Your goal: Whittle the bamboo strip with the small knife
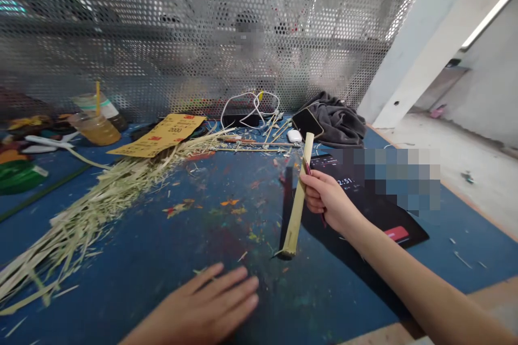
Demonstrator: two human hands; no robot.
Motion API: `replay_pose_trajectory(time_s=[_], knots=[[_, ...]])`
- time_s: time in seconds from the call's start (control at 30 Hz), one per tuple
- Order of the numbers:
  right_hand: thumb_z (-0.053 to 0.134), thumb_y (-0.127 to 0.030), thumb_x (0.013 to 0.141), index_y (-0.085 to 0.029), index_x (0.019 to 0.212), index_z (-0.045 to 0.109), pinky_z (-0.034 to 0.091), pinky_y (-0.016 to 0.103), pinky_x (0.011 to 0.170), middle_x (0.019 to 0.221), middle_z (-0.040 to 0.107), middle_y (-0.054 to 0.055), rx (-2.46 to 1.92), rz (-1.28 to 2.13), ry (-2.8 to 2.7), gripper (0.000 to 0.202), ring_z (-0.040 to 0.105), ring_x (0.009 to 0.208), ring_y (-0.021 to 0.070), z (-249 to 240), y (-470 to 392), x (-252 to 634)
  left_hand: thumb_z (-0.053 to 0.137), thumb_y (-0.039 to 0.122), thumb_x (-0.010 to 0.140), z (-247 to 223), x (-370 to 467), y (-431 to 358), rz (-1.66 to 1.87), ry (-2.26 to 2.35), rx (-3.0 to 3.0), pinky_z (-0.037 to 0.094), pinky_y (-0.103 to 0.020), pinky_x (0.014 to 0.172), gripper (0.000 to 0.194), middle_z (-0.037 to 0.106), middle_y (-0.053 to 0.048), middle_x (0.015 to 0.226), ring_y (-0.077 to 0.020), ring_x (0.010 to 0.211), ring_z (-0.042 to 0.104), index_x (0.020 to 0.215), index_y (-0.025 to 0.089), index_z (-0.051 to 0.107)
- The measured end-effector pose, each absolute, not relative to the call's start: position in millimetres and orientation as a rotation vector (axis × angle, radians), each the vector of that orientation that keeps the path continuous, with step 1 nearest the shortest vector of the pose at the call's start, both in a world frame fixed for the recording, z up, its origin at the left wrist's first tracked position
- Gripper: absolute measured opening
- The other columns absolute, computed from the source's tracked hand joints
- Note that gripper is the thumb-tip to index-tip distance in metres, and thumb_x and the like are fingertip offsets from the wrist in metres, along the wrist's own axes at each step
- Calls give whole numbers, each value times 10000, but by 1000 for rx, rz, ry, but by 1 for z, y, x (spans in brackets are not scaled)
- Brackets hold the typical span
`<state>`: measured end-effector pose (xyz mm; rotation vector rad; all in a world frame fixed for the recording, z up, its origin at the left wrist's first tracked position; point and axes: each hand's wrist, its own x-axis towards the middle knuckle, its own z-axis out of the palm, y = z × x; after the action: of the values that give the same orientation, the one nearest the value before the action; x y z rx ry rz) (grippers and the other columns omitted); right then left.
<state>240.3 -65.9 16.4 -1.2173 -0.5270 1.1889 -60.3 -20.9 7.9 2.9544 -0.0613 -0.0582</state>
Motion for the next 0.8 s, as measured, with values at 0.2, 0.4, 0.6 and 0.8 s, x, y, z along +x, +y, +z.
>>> replay_pose_trajectory(time_s=[0.2, 0.4, 0.6, 0.8], knots=[[728, -431, 676, -220, 727, 409, 88, 162, 330, 442, 286, -143, -1221, 1213, -526, 386, 182, 328, 8, 17, -66, 234, 378, 252, 929, 18, -120, 72, 157, 797, 3310, 316, -571, 1074, 444, 401, -21, 1464, -329, 1343, 362, 1370, 277, 427], [729, -457, 656, -227, 718, 381, 105, 156, 318, 435, 276, -148, -1234, 1197, -528, 421, 166, 337, 15, 15, -65, 231, 406, 230, 927, 62, -53, 51, 646, 600, 3291, 348, -497, 1104, 325, 469, -50, 1391, -272, 1306, 416, 1214, 222, 560], [705, -516, 669, -234, 744, 384, 110, 151, 306, 407, 262, -157, -1265, 1163, -546, 434, 146, 333, 22, 8, -60, 230, 597, 354, 862, 41, 30, 0, 219, 171, 2891, 500, -363, 942, 554, 534, -102, 1288, -219, 1130, 541, 1356, 192, 405], [697, -532, 679, -234, 757, 392, 126, 143, 300, 412, 252, -161, -1295, 1157, -557, 433, 144, 338, 23, 4, -57, 230, 688, 222, 793, 28, 44, 9, 44, 245, 2507, 468, -275, 872, 247, 553, -20, 1115, -163, 1024, 535, 1010, 219, 570]])
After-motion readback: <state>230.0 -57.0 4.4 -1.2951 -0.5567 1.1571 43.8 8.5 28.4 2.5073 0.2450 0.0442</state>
